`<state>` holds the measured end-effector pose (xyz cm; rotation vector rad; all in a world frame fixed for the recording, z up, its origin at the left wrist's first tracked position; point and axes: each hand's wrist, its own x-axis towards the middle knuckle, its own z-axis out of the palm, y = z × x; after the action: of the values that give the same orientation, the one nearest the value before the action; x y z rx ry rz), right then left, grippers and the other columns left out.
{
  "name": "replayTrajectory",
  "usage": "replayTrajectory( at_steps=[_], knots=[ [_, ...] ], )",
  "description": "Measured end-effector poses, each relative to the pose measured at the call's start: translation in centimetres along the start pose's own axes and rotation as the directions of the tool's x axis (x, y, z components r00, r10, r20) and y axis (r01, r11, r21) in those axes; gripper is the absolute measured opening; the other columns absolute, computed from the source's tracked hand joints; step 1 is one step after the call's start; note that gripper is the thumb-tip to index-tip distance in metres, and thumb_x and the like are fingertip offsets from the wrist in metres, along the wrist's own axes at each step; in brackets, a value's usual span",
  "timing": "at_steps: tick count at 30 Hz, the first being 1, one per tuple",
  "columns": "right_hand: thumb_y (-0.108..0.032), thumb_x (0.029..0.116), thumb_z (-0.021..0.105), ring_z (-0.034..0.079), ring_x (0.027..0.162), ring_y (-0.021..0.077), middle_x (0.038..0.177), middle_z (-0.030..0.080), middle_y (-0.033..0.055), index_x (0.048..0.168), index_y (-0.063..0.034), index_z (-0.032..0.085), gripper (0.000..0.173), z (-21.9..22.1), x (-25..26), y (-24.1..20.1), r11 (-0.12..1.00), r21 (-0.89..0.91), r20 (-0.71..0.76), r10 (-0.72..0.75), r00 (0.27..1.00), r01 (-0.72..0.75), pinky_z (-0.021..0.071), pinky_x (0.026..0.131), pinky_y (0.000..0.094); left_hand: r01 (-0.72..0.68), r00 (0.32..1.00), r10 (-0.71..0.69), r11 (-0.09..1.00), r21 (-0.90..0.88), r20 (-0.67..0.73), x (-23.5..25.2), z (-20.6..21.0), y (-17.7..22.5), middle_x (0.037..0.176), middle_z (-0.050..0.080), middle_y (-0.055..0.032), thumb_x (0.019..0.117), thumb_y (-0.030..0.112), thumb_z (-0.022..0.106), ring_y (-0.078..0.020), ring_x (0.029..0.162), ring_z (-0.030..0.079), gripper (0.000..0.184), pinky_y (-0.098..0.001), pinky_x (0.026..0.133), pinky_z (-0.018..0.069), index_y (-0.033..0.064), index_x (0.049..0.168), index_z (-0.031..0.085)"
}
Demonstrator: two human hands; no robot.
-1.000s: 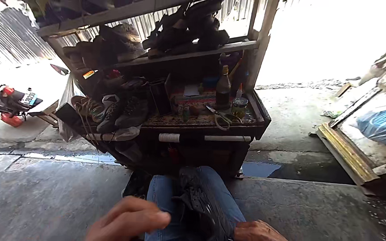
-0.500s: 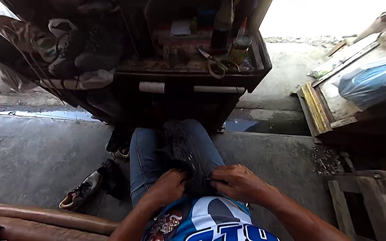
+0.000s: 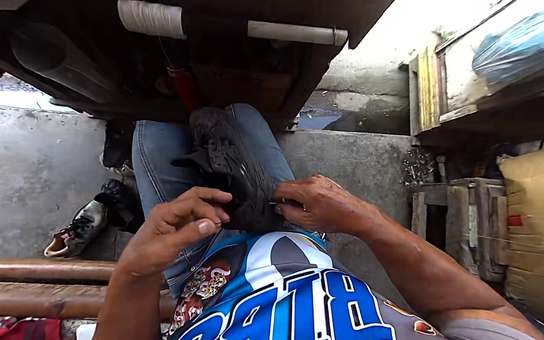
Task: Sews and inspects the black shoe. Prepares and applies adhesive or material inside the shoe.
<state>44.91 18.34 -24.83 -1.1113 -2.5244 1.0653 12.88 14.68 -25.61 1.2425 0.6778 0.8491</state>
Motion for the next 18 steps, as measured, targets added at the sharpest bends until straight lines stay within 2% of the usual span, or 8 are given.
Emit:
replayTrajectory(
  at_steps=[2,3,4,6,8,9,11,18],
  knots=[
    [-0.027,0.0988,0.059,0.059,0.064,0.0076,0.075,0.063,-0.0047,0.096,-0.0162,0.071,0.016,0.1,0.1,0.0,1.000,0.006,-0.005,0.005,1.000,-0.005,0.0487,0.057,0.0316,0.018,1.000,-0.016,0.936,-0.352,0.009,0.6,0.5,-0.8,0.113,0.073,-0.0067,0.1011,0.028,0.065,-0.0119,0.086,0.071,0.017,-0.0246,0.072,0.0600,0.0136,0.103,0.074],
    [-0.027,0.0990,0.058,0.060,0.066,0.0077,0.076,0.064,-0.0046,0.095,-0.0162,0.072,0.017,0.1,0.1,0.0,1.000,0.008,-0.009,-0.007,1.000,0.007,0.0495,0.058,0.0317,0.050,0.998,-0.066,0.909,-0.414,-0.024,1.0,0.8,-1.2,0.104,0.073,-0.0059,0.1004,0.027,0.066,-0.0093,0.078,0.069,0.016,-0.0217,0.067,0.0579,0.0138,0.103,0.074],
    [-0.026,0.0995,0.057,0.062,0.068,0.0079,0.077,0.065,-0.0042,0.095,-0.0159,0.073,0.019,0.3,0.1,0.1,1.000,0.010,-0.018,-0.025,1.000,0.025,0.0502,0.058,0.0319,0.086,0.987,-0.132,0.918,-0.388,-0.095,1.3,1.2,-1.5,0.095,0.072,-0.0050,0.0998,0.025,0.067,-0.0072,0.072,0.066,0.014,-0.0198,0.064,0.0559,0.0133,0.102,0.074],
    [-0.027,0.1006,0.056,0.062,0.069,0.0078,0.078,0.065,-0.0039,0.094,-0.0157,0.074,0.021,0.5,0.1,0.4,0.998,0.016,-0.042,-0.059,0.997,0.060,0.0505,0.059,0.0314,0.188,0.944,-0.199,0.980,-0.069,-0.263,2.3,1.9,-1.9,0.087,0.071,-0.0025,0.1002,0.016,0.064,-0.0060,0.069,0.063,0.012,-0.0194,0.062,0.0539,0.0107,0.105,0.074],
    [-0.027,0.1018,0.056,0.062,0.070,0.0076,0.078,0.065,-0.0039,0.094,-0.0156,0.074,0.023,0.6,-0.1,0.6,0.997,0.023,-0.050,-0.069,0.996,0.071,0.0500,0.059,0.0313,0.270,0.937,-0.176,0.912,0.307,-0.303,3.3,2.8,-2.1,0.088,0.071,0.0016,0.0993,0.010,0.061,-0.0047,0.075,0.064,0.013,-0.0219,0.068,0.0553,0.0102,0.101,0.074],
    [-0.027,0.1022,0.055,0.062,0.069,0.0079,0.078,0.065,-0.0037,0.094,-0.0153,0.074,0.024,0.7,-0.1,0.6,0.997,0.023,-0.052,-0.072,0.996,0.073,0.0498,0.059,0.0313,0.274,0.947,-0.169,0.867,0.416,-0.272,3.6,3.1,-2.1,0.092,0.070,0.0034,0.0988,0.009,0.060,-0.0029,0.082,0.065,0.014,-0.0224,0.074,0.0560,0.0109,0.098,0.074],
    [-0.027,0.1024,0.055,0.062,0.069,0.0083,0.077,0.065,-0.0034,0.095,-0.0147,0.074,0.024,0.8,-0.2,0.6,0.997,0.016,-0.064,-0.073,0.995,0.074,0.0496,0.059,0.0314,0.250,0.966,-0.184,0.851,0.461,-0.184,3.9,3.4,-2.3,0.095,0.073,0.0026,0.0975,0.005,0.058,-0.0026,0.090,0.068,0.017,-0.0252,0.082,0.0589,0.0096,0.095,0.075],
    [-0.024,0.1024,0.056,0.063,0.069,0.0087,0.080,0.067,-0.0024,0.096,-0.0131,0.075,0.022,1.7,-0.8,0.6,0.997,0.025,-0.134,-0.063,0.989,0.066,0.0505,0.058,0.0316,0.313,0.948,-0.312,0.889,0.335,-0.056,4.8,3.1,-2.3,0.085,0.073,0.0019,0.0916,0.004,0.064,-0.0044,0.081,0.069,0.011,-0.0251,0.075,0.0594,0.0107,0.091,0.073]
  ],
)
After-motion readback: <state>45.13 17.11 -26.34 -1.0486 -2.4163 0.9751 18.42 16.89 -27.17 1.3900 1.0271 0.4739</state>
